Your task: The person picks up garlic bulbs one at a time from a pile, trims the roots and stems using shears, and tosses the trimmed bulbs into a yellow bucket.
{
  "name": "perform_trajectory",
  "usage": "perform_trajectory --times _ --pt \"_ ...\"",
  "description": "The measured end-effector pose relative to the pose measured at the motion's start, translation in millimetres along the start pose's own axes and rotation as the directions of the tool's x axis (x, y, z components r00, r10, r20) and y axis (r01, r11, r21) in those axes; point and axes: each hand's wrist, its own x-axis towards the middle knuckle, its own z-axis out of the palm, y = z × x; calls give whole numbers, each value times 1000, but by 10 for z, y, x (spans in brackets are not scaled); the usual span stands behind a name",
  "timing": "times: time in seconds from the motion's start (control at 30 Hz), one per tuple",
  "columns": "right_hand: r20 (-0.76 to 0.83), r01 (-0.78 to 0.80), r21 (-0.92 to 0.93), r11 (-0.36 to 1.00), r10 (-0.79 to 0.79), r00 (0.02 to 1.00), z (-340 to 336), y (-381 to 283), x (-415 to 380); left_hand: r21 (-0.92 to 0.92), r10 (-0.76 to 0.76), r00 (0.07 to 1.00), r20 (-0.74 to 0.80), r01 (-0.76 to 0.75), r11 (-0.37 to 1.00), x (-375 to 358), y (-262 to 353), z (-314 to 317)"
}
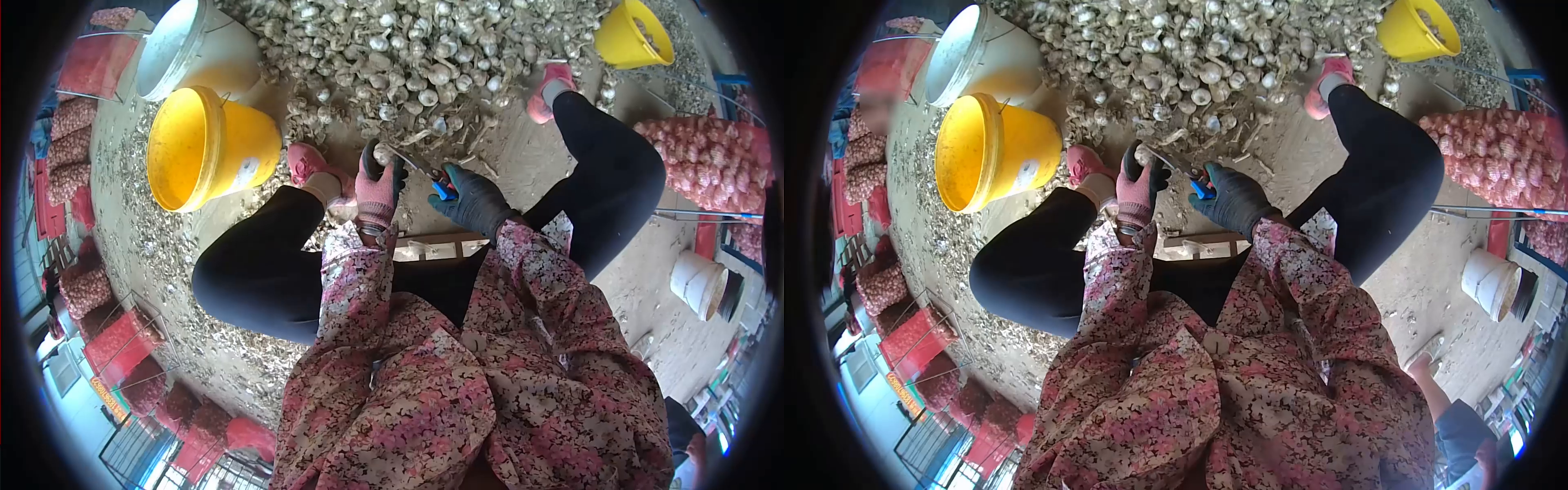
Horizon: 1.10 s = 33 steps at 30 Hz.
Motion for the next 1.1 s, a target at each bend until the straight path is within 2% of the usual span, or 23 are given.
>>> perform_trajectory --times 0.07,0.13,0.2,0.23,0.27,0.3,0.37,0.4,0.47,0.5,0.57,0.6,0.67,0.73,0.8,0.83,0.87,0.9,0.93,0.97,1.0,1.07,1.1 --pt "-15 1 9 1000 -1 1000 91 73 25 31 1 1000 24 -2 1000 2 -16 67" --pt "-52 -58 234 971 72 996 116 79 28 -89 -47 998 40 51 995 -7 36 161" --pt "-38 -76 245 966 88 995 81 59 58 116 189 918 348 -242 963 56 -33 60" --pt "-39 -82 249 965 94 995 66 48 82 -267 -111 915 387 226 937 99 7 26" --pt "-27 -86 255 963 96 995 64 48 105 -551 -337 783 522 612 567 131 44 -3" --pt "-13 -65 229 971 69 997 71 50 125 -554 -348 785 512 611 565 187 -19 -45" --pt "12 -45 206 977 44 999 91 20 156 -535 -350 682 642 725 433 320 -195 -116" --pt "-1 -34 204 978 35 999 90 -2 162 -541 -355 686 636 723 429 316 -165 -87" --pt "-7 -23 199 980 25 1000 104 -8 222 -593 -442 774 454 633 499 308 -109 3" --pt "-5 -33 249 968 35 999 128 -9 241 -598 -447 774 448 631 494 290 -98 39" --pt "10 -45 299 953 45 999 164 -21 257 -588 -311 829 465 551 592 237 -81 69" --pt "21 -33 301 953 27 999 172 -26 268 -592 -312 832 458 548 591 217 -79 55" --pt "33 -16 296 955 6 999 171 -2 297 -718 -342 868 360 492 492 180 -79 56" --pt "189 -145 260 955 97 977 203 78 312 -725 -331 891 312 448 523 172 -97 -26" --pt "166 -191 252 949 152 974 281 191 308 -720 -308 912 270 404 564 191 -114 -165" --pt "148 -243 251 937 211 966 271 165 311 -595 -200 969 143 246 765 211 -132 -246" --pt "134 -234 253 939 206 969 251 151 292 -422 -59 998 37 69 904 240 -168 -307" --pt "61 -148 208 967 138 988 170 65 237 -59 92 991 -96 -98 993 271 -162 -268" --pt "-6 -66 154 986 68 998 91 -17 173 -62 95 991 -92 -101 993 244 -124 -272" --pt "-70 15 105 994 -7 998 26 -103 130 86 98 992 -78 -91 992 235 -85 -269" --pt "-81 12 102 995 -3 997 38 -100 116 166 95 994 -54 -85 982 228 -57 -261" --pt "-179 162 -215 963 -202 963 46 -65 129 241 93 995 -17 -87 967 222 -15 -211" --pt "-187 154 -219 963 -196 963 36 -81 126 303 145 989 -4 -137 943 222 -33 -175"
